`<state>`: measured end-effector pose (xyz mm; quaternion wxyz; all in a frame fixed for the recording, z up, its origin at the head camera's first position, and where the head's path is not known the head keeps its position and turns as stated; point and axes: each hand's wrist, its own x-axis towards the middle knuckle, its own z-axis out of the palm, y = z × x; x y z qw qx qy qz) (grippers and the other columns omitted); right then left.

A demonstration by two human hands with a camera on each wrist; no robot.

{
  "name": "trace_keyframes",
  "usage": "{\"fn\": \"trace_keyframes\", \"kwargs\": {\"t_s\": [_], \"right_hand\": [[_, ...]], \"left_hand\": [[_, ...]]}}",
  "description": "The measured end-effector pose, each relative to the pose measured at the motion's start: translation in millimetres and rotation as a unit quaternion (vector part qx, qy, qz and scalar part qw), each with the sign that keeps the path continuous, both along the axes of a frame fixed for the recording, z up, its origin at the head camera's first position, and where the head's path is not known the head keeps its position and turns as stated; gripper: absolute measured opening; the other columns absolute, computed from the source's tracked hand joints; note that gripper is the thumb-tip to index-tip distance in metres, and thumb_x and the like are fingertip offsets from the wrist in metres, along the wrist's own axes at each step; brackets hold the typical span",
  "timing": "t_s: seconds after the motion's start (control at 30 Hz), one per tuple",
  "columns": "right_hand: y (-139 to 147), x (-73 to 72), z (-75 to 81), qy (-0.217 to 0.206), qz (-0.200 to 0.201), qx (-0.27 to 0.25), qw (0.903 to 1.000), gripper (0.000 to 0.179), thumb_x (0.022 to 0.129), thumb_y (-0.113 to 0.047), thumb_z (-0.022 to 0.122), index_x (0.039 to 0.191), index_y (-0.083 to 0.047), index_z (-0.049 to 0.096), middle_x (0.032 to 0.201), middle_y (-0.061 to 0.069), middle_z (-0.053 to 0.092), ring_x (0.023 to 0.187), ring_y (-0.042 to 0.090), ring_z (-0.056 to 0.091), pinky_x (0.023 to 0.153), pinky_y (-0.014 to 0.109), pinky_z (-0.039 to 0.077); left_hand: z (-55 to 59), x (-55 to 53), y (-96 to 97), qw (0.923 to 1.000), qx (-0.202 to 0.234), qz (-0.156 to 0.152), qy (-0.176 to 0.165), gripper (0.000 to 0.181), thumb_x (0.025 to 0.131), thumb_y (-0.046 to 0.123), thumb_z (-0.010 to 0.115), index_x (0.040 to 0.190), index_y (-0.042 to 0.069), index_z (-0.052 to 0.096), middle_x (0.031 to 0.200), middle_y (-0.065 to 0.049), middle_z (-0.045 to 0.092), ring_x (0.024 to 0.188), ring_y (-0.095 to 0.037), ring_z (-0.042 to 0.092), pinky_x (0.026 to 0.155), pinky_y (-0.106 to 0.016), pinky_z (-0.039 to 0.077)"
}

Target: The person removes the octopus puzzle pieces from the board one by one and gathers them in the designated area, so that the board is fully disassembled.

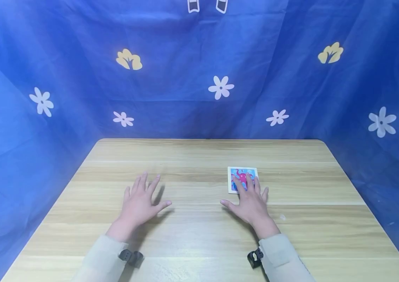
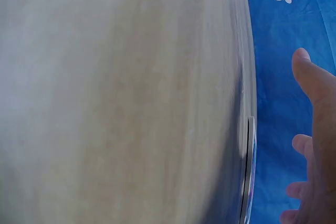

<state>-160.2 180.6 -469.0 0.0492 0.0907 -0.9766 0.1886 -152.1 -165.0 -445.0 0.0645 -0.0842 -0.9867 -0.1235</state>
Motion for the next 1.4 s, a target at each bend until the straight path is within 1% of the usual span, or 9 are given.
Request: {"fn": "trace_keyframes", "kwargs": {"t_s": [0.17, 0.4, 0.63, 0.73, 0.83, 1.03, 1.13, 1.27, 1.4], "right_hand": [[1.1, -0.7, 0.6, 0.003, 0.001, -0.001, 1.0000, 0.095, 0.076, -0.078, 0.051, 0.151, -0.024, 0.029, 0.152, 0.024, 0.018, 0.137, 0.050, 0.010, 0.096, 0.078, 0.003], [9.1, -3.5, -0.2, 0.009, 0.005, -0.003, 0.9999, 0.092, 0.077, -0.076, 0.053, 0.150, -0.024, 0.031, 0.152, 0.023, 0.020, 0.137, 0.049, 0.013, 0.097, 0.077, 0.006], [20.0, -7.0, -2.8, 0.011, 0.008, -0.008, 0.9999, 0.092, 0.077, -0.073, 0.056, 0.148, -0.020, 0.034, 0.150, 0.024, 0.022, 0.135, 0.050, 0.016, 0.098, 0.076, 0.010], [24.0, -8.4, -3.1, 0.011, 0.011, -0.009, 0.9998, 0.091, 0.078, -0.071, 0.057, 0.148, -0.019, 0.034, 0.150, 0.025, 0.022, 0.135, 0.049, 0.017, 0.099, 0.074, 0.012], [27.7, -9.7, -2.7, 0.011, 0.012, -0.007, 0.9998, 0.091, 0.078, -0.070, 0.059, 0.148, -0.018, 0.035, 0.150, 0.025, 0.021, 0.135, 0.048, 0.018, 0.101, 0.071, 0.014], [37.2, -14.3, -4.3, 0.004, 0.011, -0.002, 0.9999, 0.090, 0.079, -0.068, 0.060, 0.148, -0.015, 0.035, 0.151, 0.027, 0.019, 0.135, 0.049, 0.017, 0.103, 0.068, 0.014], [43.0, -16.9, -5.4, 0.008, 0.013, -0.002, 0.9999, 0.090, 0.079, -0.066, 0.061, 0.147, -0.013, 0.035, 0.150, 0.028, 0.021, 0.134, 0.050, 0.019, 0.104, 0.067, 0.015], [51.0, -20.5, -6.8, 0.009, 0.016, -0.002, 0.9998, 0.090, 0.080, -0.064, 0.062, 0.147, -0.011, 0.035, 0.149, 0.028, 0.024, 0.133, 0.050, 0.021, 0.104, 0.067, 0.015], [58.2, -23.9, -7.2, -0.008, 0.018, 0.001, 0.9998, 0.091, 0.080, -0.065, 0.062, 0.148, -0.011, 0.033, 0.149, 0.026, 0.023, 0.133, 0.050, 0.021, 0.105, 0.067, 0.014]], "left_hand": [[-0.1, -0.6, 4.5, 1.0000, 0.000, -0.009, -0.003, 0.095, 0.077, 0.072, 0.057, 0.150, 0.018, 0.031, 0.154, -0.024, 0.010, 0.138, -0.046, 0.013, 0.104, -0.070, 0.010], [1.9, -1.7, 17.9, 0.9997, -0.002, -0.024, -0.003, 0.094, 0.076, 0.070, 0.061, 0.149, 0.017, 0.034, 0.153, -0.025, 0.015, 0.138, -0.047, 0.016, 0.105, -0.068, 0.014], [-3.7, -9.9, 34.9, 0.9985, -0.011, -0.052, -0.010, 0.094, 0.078, 0.071, 0.058, 0.151, 0.018, 0.030, 0.153, -0.025, 0.017, 0.138, -0.045, 0.016, 0.107, -0.065, 0.014], [-5.7, -12.6, 43.0, 0.9979, -0.014, -0.062, -0.017, 0.094, 0.078, 0.072, 0.055, 0.151, 0.019, 0.030, 0.153, -0.024, 0.017, 0.139, -0.043, 0.015, 0.108, -0.063, 0.015], [-6.6, -14.9, 51.4, 0.9974, -0.010, -0.068, -0.023, 0.094, 0.078, 0.073, 0.055, 0.150, 0.018, 0.031, 0.153, -0.024, 0.018, 0.140, -0.042, 0.015, 0.109, -0.061, 0.015], [-6.2, -20.1, 68.2, 0.9959, -0.008, -0.086, -0.028, 0.094, 0.078, 0.073, 0.055, 0.150, 0.018, 0.031, 0.154, -0.023, 0.017, 0.140, -0.041, 0.015, 0.110, -0.059, 0.016], [-6.9, -23.7, 77.4, 0.9949, -0.010, -0.095, -0.031, 0.093, 0.079, 0.072, 0.055, 0.150, 0.017, 0.031, 0.154, -0.022, 0.017, 0.140, -0.040, 0.016, 0.110, -0.058, 0.016], [-8.6, -28.9, 89.7, 0.9931, -0.011, -0.108, -0.042, 0.092, 0.080, 0.070, 0.056, 0.151, 0.017, 0.030, 0.155, -0.020, 0.016, 0.141, -0.038, 0.015, 0.110, -0.057, 0.015], [-10.2, -32.8, 100.5, 0.9902, -0.011, -0.126, -0.059, 0.091, 0.082, 0.068, 0.055, 0.151, 0.016, 0.027, 0.156, -0.018, 0.014, 0.142, -0.036, 0.014, 0.111, -0.056, 0.015]]}}
